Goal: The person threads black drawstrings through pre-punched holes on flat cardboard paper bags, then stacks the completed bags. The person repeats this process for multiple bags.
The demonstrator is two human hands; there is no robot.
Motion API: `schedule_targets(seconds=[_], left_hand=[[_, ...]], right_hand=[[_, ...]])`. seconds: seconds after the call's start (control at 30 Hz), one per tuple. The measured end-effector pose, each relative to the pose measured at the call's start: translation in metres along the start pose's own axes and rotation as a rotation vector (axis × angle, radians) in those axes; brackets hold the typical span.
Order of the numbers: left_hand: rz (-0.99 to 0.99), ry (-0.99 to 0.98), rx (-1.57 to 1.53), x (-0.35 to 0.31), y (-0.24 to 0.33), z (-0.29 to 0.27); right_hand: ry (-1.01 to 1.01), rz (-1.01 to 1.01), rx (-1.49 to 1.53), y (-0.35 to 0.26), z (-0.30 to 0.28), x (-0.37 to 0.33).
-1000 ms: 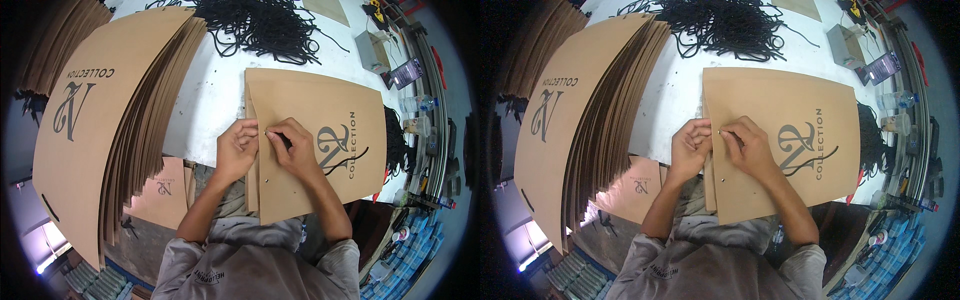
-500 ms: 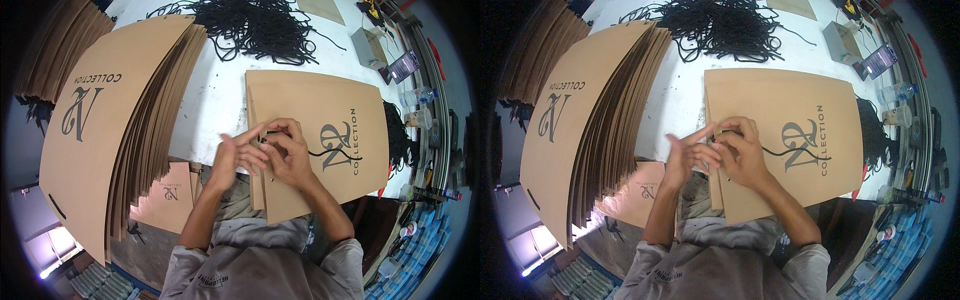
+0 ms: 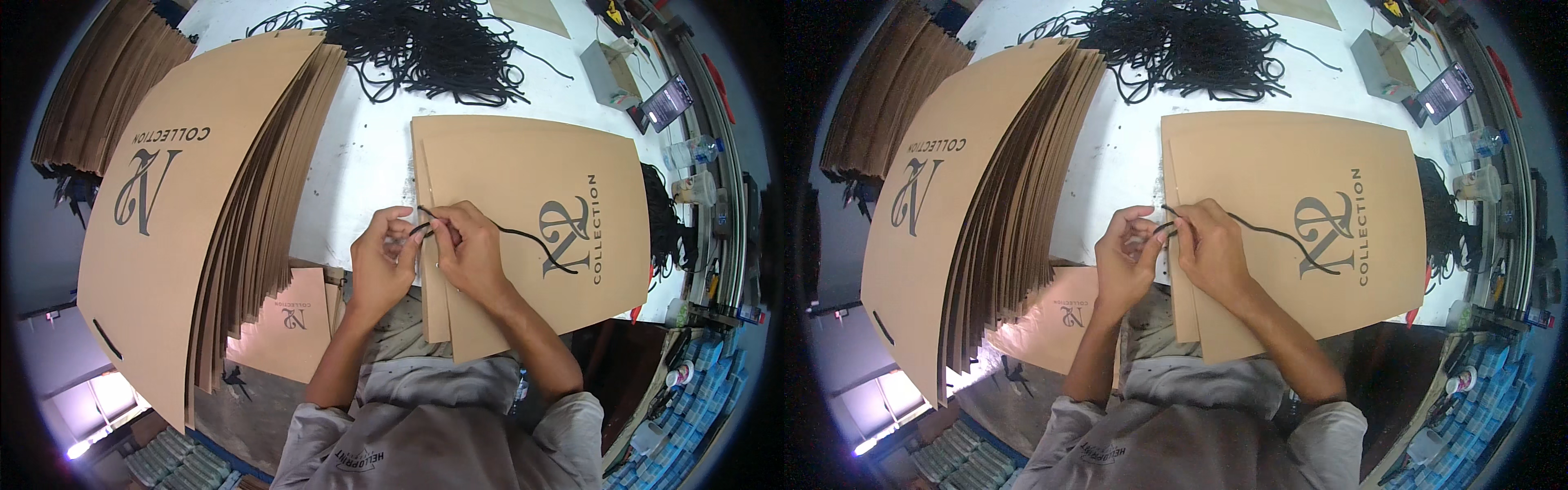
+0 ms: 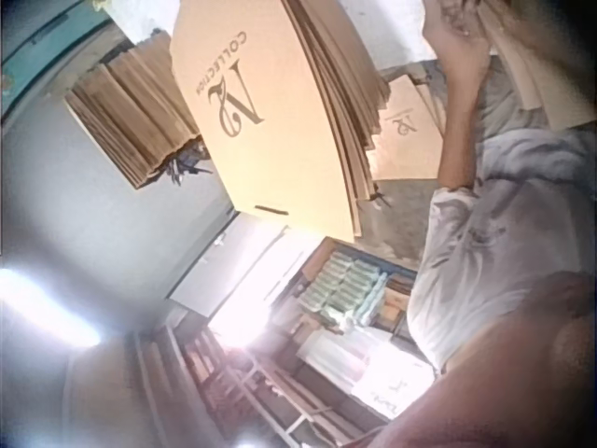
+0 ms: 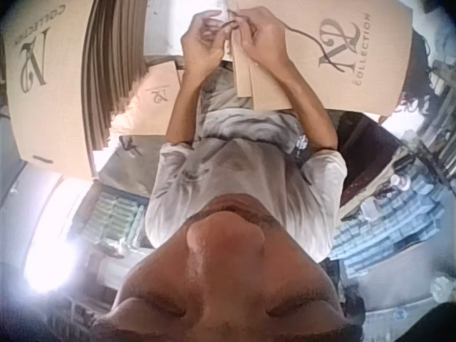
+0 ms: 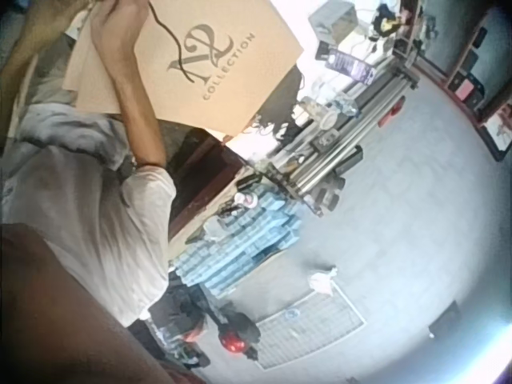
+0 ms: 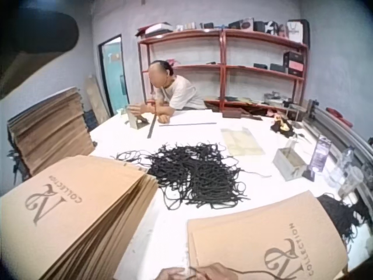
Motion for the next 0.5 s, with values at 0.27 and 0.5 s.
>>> schedule_targets(seconds=[0.27,0.5], left_hand=[[0.173,-0.121,-0.175,0.013,-0.003,0.001],[0.153,-0.247,-0.354,0.010,0.001,0.027]], right_hand=[[-0.109,0.011,0.232,0.003,-0.006,0.001],[-0.029,0.246,0.666,0.028,-0.005,-0.001]])
Point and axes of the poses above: each hand's wrist, its own x-axis towards the middle knuckle, its own z-axis out of the palm, y = z × x, the point moved 6 cm from there along x, towards the middle knuckle, and after that the axes turned 11 degrees about -z, right-handed, at the moved point
